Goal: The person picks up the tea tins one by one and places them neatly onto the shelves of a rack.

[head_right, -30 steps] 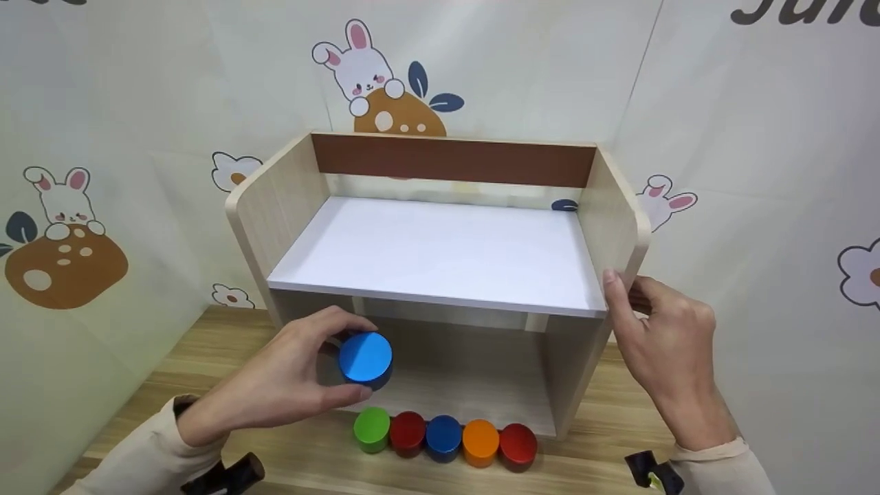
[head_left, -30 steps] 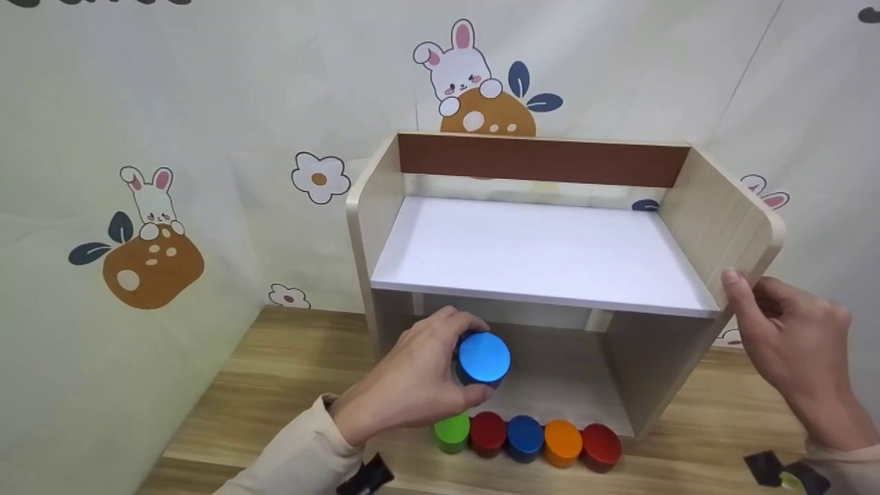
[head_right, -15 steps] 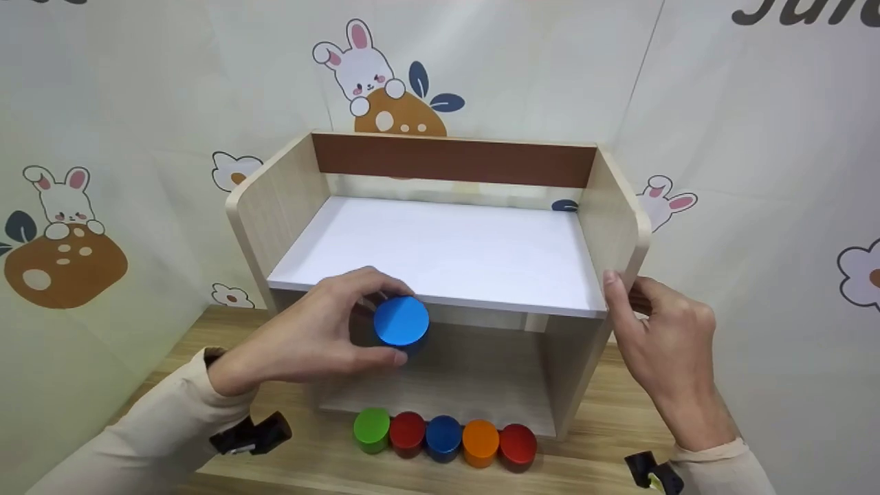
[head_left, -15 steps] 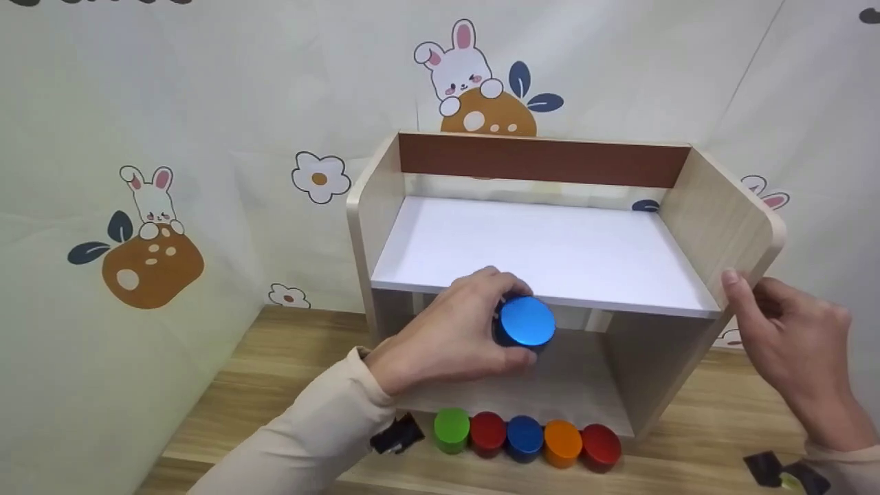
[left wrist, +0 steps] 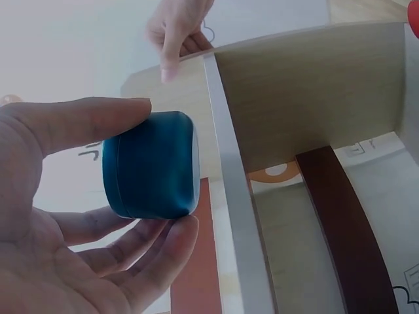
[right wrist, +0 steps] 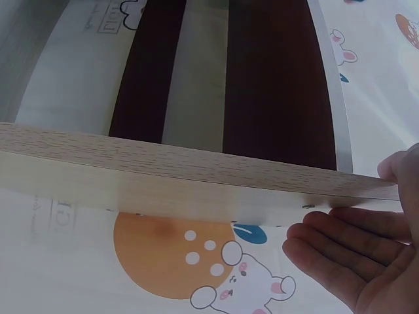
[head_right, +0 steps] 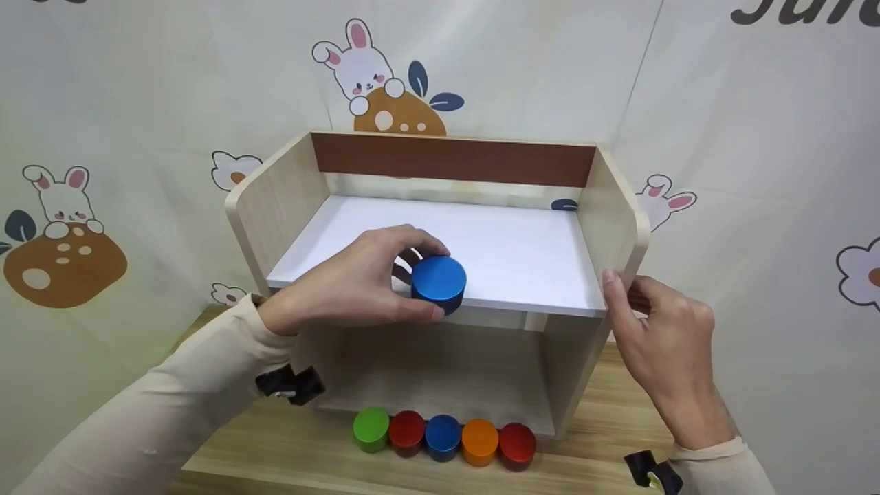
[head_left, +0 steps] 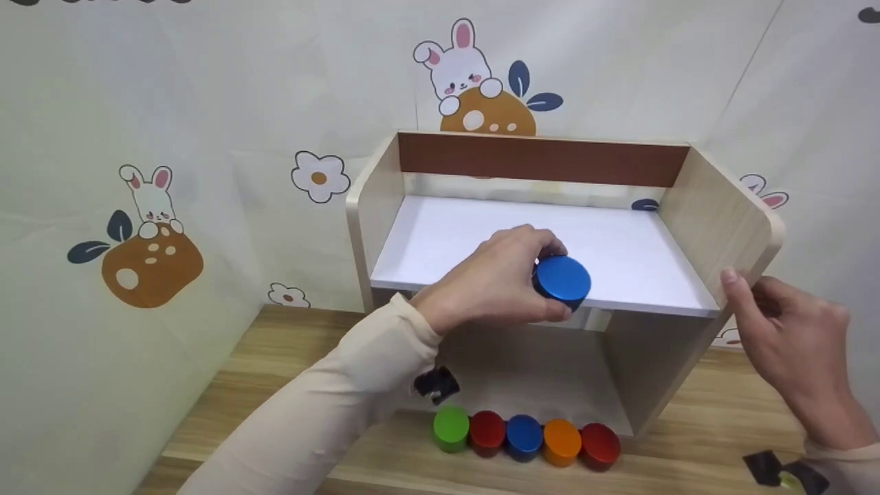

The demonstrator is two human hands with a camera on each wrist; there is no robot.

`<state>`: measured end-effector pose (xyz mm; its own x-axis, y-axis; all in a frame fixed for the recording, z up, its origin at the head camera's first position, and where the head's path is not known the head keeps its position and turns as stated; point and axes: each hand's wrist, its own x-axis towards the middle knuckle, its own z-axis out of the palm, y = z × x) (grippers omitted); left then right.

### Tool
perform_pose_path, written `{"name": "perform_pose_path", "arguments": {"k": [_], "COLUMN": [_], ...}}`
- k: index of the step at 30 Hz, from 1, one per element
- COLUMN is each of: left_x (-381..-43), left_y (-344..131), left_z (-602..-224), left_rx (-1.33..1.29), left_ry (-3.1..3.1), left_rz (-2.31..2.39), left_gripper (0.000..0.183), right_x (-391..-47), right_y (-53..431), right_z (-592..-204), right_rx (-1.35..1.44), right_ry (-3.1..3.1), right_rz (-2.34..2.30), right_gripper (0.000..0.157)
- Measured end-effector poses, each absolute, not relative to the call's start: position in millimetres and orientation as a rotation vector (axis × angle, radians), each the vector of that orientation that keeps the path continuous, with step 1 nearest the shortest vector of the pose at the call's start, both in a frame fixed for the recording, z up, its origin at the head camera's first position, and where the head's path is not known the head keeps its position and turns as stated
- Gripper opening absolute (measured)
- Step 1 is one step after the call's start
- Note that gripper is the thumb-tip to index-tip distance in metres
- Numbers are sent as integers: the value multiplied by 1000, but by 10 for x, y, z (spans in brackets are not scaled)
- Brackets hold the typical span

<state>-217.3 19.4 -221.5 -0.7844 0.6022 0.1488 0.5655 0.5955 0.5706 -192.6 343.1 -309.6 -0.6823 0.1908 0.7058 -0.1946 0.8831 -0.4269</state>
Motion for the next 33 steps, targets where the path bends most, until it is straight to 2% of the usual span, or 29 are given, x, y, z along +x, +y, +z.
{"name": "perform_pose_path", "arguments": {"k": [8,21,33], "left_x": [-2376,-2658,-2768], "left_y": [396,711,1145], "left_z": [-2066,-1866,-1915], "left_rx": [1002,942,824], "left_ry": [2767,2702,2740], "left_rz": [909,1007,933], "left_gripper": [63,57,57], "right_x": [-1926,-1940,-1937], "right_y": [3436,3444,3437], "right_z": [-3083,-3092,-3091], "right_rx": [-5,32,12], "right_ry": [-2250,-2223,-2229], "right_rz": [614,613,618], "right_gripper": [42,42,42]}}
